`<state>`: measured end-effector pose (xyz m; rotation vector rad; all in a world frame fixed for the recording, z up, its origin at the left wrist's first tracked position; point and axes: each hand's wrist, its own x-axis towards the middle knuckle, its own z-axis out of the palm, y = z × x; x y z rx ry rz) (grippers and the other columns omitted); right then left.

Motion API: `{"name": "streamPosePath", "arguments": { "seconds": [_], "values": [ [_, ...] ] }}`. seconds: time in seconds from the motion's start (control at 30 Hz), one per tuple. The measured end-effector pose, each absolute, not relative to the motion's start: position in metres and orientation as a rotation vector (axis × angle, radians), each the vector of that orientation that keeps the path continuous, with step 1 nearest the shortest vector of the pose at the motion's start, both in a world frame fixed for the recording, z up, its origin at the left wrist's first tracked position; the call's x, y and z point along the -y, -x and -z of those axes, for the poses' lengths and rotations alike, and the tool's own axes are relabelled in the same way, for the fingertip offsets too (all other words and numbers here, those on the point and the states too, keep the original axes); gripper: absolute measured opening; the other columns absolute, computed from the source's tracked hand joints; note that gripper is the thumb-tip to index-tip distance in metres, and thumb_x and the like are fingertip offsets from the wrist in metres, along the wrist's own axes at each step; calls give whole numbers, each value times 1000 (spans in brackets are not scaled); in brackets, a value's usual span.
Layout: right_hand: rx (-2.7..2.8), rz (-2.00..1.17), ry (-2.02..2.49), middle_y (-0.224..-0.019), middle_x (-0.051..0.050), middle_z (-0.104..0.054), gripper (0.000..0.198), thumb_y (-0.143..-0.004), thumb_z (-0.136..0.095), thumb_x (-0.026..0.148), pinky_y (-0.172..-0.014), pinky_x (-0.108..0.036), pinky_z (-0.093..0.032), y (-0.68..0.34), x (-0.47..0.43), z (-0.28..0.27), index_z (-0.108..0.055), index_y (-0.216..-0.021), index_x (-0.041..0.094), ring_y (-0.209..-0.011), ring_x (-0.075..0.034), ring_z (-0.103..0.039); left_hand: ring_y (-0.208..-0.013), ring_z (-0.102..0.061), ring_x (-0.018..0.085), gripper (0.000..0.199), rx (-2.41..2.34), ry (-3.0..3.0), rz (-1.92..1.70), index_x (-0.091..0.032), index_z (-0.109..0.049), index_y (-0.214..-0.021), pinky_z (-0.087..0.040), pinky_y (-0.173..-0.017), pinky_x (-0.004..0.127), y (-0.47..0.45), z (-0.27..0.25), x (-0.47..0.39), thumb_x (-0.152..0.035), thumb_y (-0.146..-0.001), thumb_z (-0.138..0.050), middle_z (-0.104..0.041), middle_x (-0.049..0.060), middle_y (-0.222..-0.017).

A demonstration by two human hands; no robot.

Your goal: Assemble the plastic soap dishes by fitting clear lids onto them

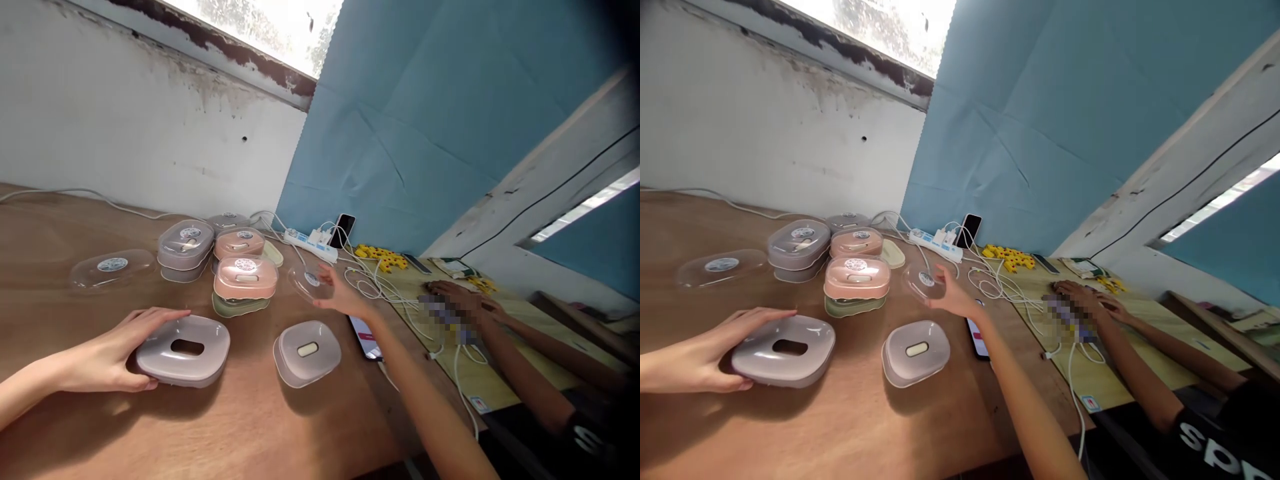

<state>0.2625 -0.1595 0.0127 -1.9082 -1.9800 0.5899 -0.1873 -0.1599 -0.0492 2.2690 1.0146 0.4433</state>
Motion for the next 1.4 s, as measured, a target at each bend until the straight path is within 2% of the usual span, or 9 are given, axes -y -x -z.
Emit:
{"name": "streamPosePath", "arguments": {
  "seconds": [0.1,0.23,0.57,0.87,0.97,1.1,1.23,1.33,1.4],
  "values": [
    [2236,-848,1657,-146,-11,-39,103,-61,-78,25,-111,-38,-28,-265,194,-39,-17,-144,23,-136,-24,-37,-127,-39,29,75,-1013,-2295,-463,-37,-35,-140,-32,-105,41,185,50,161,-35,-70,-63,-47,0,-140],
    [2536,-1121,1501,-148,-9,-36,98,-59,-75,17,-110,-41,-31,-248,216,-55,-27,-143,25,-135,-28,-37,-127,-38,30,75,-1037,-2315,-443,-34,-35,-141,-32,-104,42,184,51,160,-35,-71,-62,-46,3,-141],
    [2791,-861,1501,-148,-10,-37,97,-58,-67,9,-113,-44,-25,-235,215,-44,-29,-146,21,-137,-29,-32,-129,-36,30,75,-1048,-2324,-427,-34,-33,-142,-31,-105,42,185,54,160,-36,-72,-60,-44,2,-143],
    [2787,-809,1517,-147,-6,-41,98,-56,-70,9,-110,-45,-27,-227,216,-41,-32,-144,27,-135,-30,-36,-127,-38,32,75,-1024,-2311,-472,-37,-35,-141,-31,-104,44,184,53,160,-34,-72,-64,-46,2,-142],
    [2727,-781,1595,-146,-7,-41,97,-59,-76,18,-108,-44,-31,-233,214,-41,-32,-145,27,-133,-31,-38,-127,-38,31,76,-1021,-2289,-498,-40,-35,-140,-31,-105,43,184,53,161,-33,-71,-65,-47,0,-141],
    [2457,-633,2062,-146,-13,-43,94,-64,-78,41,-103,-46,-37,-235,205,-41,-34,-145,22,-129,-37,-44,-127,-38,32,76,-1024,-2276,-512,-39,-37,-140,-31,-104,44,183,54,162,-35,-70,-66,-47,1,-141],
    [2232,-433,2343,-132,-25,-53,84,-79,-56,65,-90,-52,-44,-227,176,-37,-35,-143,14,-117,-45,-53,-128,-37,32,75,-1030,-2280,-524,-42,-36,-139,-31,-105,46,182,53,162,-35,-71,-66,-48,0,-140],
    [2132,-239,2375,-133,-26,-51,70,-89,-42,63,-97,-53,-39,-215,136,-34,-43,-136,12,-123,-43,-48,-130,-34,34,78,-1003,-2235,-541,-42,-37,-139,-28,-107,50,182,54,163,-38,-68,-69,-46,0,-141],
    [2059,-137,2393,-133,-20,-52,51,-95,-42,51,-99,-50,-39,-206,104,-30,-50,-129,14,-124,-35,-49,-132,-33,36,82,-984,-2162,-517,-43,-35,-140,-29,-107,51,182,57,163,-44,-66,-70,-44,1,-143]
  ]
}}
